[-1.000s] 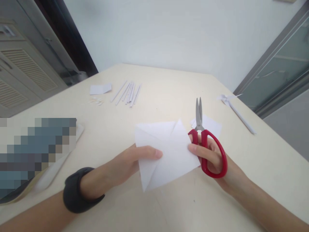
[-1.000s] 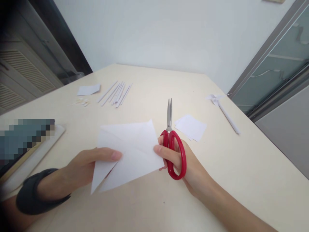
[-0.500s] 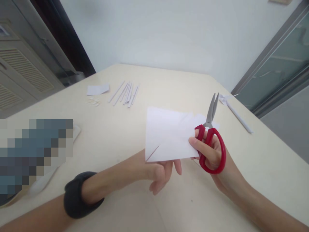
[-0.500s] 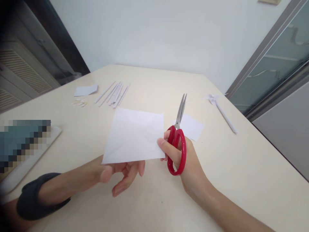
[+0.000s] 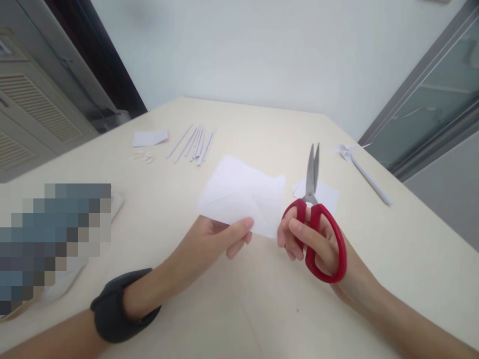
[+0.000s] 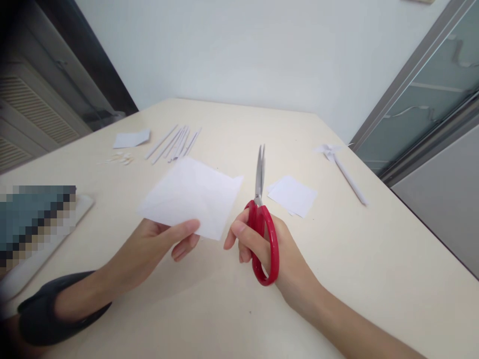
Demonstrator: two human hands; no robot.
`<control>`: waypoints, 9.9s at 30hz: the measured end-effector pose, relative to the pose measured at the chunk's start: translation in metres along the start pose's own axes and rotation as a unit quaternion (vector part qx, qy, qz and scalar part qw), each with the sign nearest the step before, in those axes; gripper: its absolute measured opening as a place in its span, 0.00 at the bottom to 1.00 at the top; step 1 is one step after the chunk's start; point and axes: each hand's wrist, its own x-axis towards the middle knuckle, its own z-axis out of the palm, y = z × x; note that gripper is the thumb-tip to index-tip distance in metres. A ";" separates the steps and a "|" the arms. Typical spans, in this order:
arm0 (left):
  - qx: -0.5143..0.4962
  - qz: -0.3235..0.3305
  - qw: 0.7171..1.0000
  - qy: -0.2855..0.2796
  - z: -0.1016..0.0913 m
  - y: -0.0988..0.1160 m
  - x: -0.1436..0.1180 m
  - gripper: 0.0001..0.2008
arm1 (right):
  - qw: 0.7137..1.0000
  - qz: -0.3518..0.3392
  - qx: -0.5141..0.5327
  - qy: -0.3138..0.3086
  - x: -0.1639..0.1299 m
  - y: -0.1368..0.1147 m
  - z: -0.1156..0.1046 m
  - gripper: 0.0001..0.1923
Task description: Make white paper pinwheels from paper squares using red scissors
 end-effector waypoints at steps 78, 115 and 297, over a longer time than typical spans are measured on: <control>-0.060 0.059 0.995 0.058 -0.006 -0.005 -0.001 0.19 | 0.962 0.070 -0.031 -0.263 -0.007 -0.009 0.005 0.28; -0.055 0.063 0.995 0.061 -0.007 -0.001 -0.002 0.20 | 0.965 0.077 -0.070 -0.240 -0.012 0.001 0.003 0.24; 0.089 -0.008 0.996 0.019 -0.001 0.019 -0.008 0.23 | 0.972 0.074 -0.081 -0.206 -0.013 0.000 0.018 0.21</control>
